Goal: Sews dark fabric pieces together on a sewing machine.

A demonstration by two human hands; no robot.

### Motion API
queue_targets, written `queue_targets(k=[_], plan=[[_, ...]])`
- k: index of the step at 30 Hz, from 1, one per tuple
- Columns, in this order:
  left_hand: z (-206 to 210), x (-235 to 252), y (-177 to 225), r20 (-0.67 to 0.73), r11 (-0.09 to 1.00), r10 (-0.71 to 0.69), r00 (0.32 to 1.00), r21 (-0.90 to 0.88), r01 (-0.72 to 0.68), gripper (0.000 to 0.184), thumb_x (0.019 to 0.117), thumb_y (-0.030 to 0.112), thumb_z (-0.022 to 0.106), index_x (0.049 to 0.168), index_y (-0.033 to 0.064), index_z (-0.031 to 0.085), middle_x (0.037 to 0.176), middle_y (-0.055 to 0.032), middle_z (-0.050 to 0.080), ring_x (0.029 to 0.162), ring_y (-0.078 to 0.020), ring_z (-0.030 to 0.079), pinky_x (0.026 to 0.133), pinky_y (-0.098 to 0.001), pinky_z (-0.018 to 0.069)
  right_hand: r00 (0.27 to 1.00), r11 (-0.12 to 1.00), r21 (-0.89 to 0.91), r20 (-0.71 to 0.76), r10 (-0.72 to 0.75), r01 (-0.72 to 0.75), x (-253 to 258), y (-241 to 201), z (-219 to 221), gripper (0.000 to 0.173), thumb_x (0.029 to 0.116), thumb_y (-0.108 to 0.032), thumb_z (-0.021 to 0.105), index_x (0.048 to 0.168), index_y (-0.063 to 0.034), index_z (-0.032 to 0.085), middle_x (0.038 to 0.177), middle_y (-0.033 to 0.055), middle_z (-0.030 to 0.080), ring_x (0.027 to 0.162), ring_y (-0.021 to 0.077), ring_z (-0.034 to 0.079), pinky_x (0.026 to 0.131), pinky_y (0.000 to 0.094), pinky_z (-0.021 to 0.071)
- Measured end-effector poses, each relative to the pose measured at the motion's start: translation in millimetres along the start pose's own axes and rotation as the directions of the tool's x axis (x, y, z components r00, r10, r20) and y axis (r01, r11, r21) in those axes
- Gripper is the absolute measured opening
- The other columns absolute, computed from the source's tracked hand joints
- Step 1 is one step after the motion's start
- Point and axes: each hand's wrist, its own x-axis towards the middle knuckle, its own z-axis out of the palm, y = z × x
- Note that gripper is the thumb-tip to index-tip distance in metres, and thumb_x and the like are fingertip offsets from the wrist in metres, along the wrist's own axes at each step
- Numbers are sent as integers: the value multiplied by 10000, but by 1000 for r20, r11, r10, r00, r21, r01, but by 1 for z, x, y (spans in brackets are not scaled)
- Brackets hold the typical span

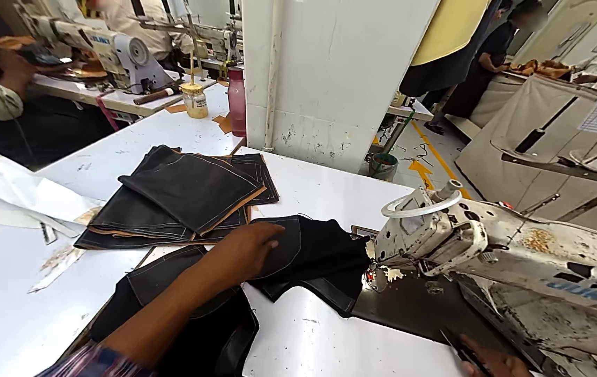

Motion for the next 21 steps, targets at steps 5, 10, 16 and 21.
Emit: queue_targets(k=[5, 10, 16, 21], plan=[[22, 86, -9, -8, 984, -180, 984, -17, 180, 439, 1006, 278, 657, 1327, -18, 617, 1265, -233, 648, 1183, -381, 637, 1038, -557, 494, 951, 925, 228, -21, -307, 304, 15, -129, 15, 340, 1005, -44, 566, 1322, 69, 611, 1256, 307, 604, 1094, 396, 662, 916, 493, 581], [38, 121, -14, 190, 911, -413, 891, 84, 404, 811, 724, 506, 897, 1282, -13, 621, 1227, -255, 623, 1169, -425, 609, 981, -595, 512, 918, 877, 291, -224, -328, 384, 88, -212, 52, 402, 1054, -225, 516, 1367, 22, 570, 1134, 127, 685, 938, 178, 689, 834, 349, 597], [43, 120, -24, 294, 943, -284, 913, -86, 321, 510, 800, 429, 859, 1078, 25, 721, 1008, -173, 698, 984, -346, 666, 903, -591, 524, 974, 751, 620, -155, -166, 226, 187, -237, 101, 336, 1085, -281, 441, 1341, -83, 529, 847, 15, 671, 683, 144, 670, 647, 346, 599], [54, 116, -29, 94, 929, -222, 971, -281, 239, 254, 934, 265, 738, 1056, 42, 744, 1025, -164, 717, 981, -325, 689, 894, -562, 546, 977, 731, 649, -141, -157, 211, 190, -229, 134, 327, 1094, -236, 414, 1351, -57, 508, 977, 19, 715, 796, 132, 711, 711, 323, 618]])
